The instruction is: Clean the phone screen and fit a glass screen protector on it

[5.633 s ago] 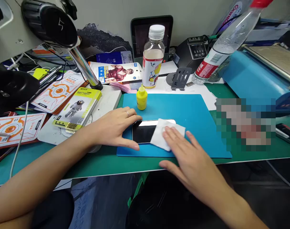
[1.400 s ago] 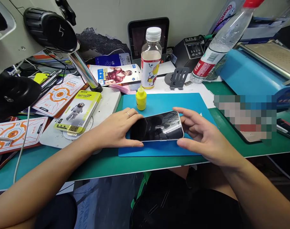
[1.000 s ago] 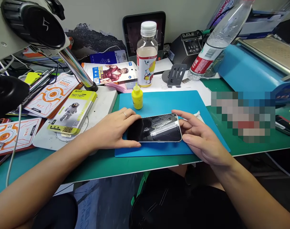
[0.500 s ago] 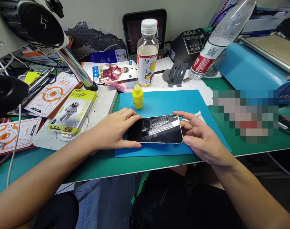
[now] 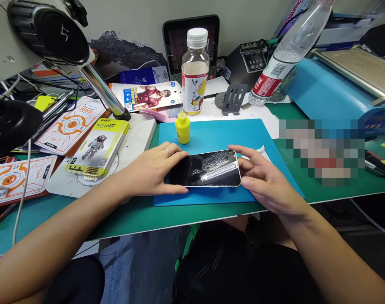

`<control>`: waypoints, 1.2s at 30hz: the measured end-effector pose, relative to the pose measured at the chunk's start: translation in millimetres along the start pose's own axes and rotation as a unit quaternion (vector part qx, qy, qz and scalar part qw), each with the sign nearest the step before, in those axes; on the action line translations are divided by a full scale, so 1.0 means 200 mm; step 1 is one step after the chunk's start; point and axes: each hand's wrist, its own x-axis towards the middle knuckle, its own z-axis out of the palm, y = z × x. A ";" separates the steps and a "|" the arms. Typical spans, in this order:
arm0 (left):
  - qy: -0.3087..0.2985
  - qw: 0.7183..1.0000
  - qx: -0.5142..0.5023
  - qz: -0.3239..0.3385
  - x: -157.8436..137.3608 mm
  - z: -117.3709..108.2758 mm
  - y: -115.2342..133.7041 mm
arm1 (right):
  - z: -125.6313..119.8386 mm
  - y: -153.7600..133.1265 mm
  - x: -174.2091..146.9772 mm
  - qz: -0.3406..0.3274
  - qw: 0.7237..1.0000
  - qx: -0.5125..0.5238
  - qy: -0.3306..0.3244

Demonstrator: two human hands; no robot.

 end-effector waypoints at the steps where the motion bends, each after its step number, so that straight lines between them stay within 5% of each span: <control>1: -0.001 1.000 -0.001 -0.001 0.00 0.00 0.00 | 0.00 0.00 0.00 0.003 1.000 -0.002 0.001; 36: -0.013 0.999 -0.043 -0.006 0.00 -0.01 -0.01 | 0.01 -0.03 0.02 0.046 0.998 0.021 -0.025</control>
